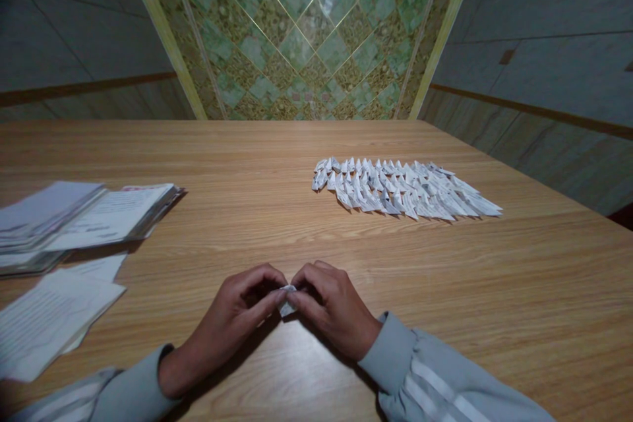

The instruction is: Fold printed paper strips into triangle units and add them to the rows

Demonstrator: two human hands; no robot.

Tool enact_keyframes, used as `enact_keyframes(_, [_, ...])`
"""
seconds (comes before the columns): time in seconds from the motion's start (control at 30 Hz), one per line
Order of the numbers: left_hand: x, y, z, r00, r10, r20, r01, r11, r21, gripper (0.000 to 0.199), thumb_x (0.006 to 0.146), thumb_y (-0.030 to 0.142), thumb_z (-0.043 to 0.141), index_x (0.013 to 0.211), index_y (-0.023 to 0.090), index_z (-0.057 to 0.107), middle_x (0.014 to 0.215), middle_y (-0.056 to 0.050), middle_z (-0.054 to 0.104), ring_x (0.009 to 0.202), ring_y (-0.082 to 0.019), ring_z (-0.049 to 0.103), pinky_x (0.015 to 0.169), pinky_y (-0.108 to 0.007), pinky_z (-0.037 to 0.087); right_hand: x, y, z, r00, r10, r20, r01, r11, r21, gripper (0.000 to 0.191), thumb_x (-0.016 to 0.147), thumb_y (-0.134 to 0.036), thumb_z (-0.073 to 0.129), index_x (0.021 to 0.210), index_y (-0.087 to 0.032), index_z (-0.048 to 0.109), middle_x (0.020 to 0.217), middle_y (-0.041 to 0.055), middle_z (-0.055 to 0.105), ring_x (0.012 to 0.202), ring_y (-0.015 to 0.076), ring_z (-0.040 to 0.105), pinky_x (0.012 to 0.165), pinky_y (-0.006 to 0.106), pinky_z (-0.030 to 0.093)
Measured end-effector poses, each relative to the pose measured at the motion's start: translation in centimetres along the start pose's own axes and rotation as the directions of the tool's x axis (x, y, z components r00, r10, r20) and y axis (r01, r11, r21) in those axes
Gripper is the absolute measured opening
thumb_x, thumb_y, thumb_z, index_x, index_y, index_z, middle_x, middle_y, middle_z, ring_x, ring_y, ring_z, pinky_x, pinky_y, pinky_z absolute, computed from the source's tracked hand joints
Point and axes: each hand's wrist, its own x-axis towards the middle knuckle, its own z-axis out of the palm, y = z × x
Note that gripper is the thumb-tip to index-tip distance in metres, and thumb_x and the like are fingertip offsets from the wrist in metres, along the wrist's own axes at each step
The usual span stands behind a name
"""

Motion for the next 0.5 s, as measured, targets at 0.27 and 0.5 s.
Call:
enact_keyframes(0.27, [-0.11,0.25,0.09,0.999,-0.044,0.021,0.044,0.999,0.006,0.018,0.088,0.031,0.062,0.079,0.016,0.064,0.064,0.002,0.057,0.058,-0.012,0.049,0.055,-0.022,0.037,0.13,-0.01,0.01,1.0,-0.006,0.008,0.006,1.0,-0.014,0.015,0.092,-0.024,0.062,0.078,-0.017,0.063,0.071,0.0002,0.061,0.068,0.0131,0.056,0.062,0.023,0.038])
enact_keyframes(0.5, [-0.25,0.48,0.09,0.999,-0.034,0.034,0.037,0.995,-0.089,0.022,0.088,0.035,0.062,0.078,0.016,0.064,0.068,-0.001,0.06,0.062,-0.014,0.053,0.057,-0.023,0.041,0.23,-0.3,-0.16,0.999,-0.046,-0.028,0.046,0.999,0.017,0.022,0.095,-0.027,0.06,0.076,-0.017,0.064,0.07,0.0006,0.061,0.069,0.0132,0.056,0.062,0.023,0.039])
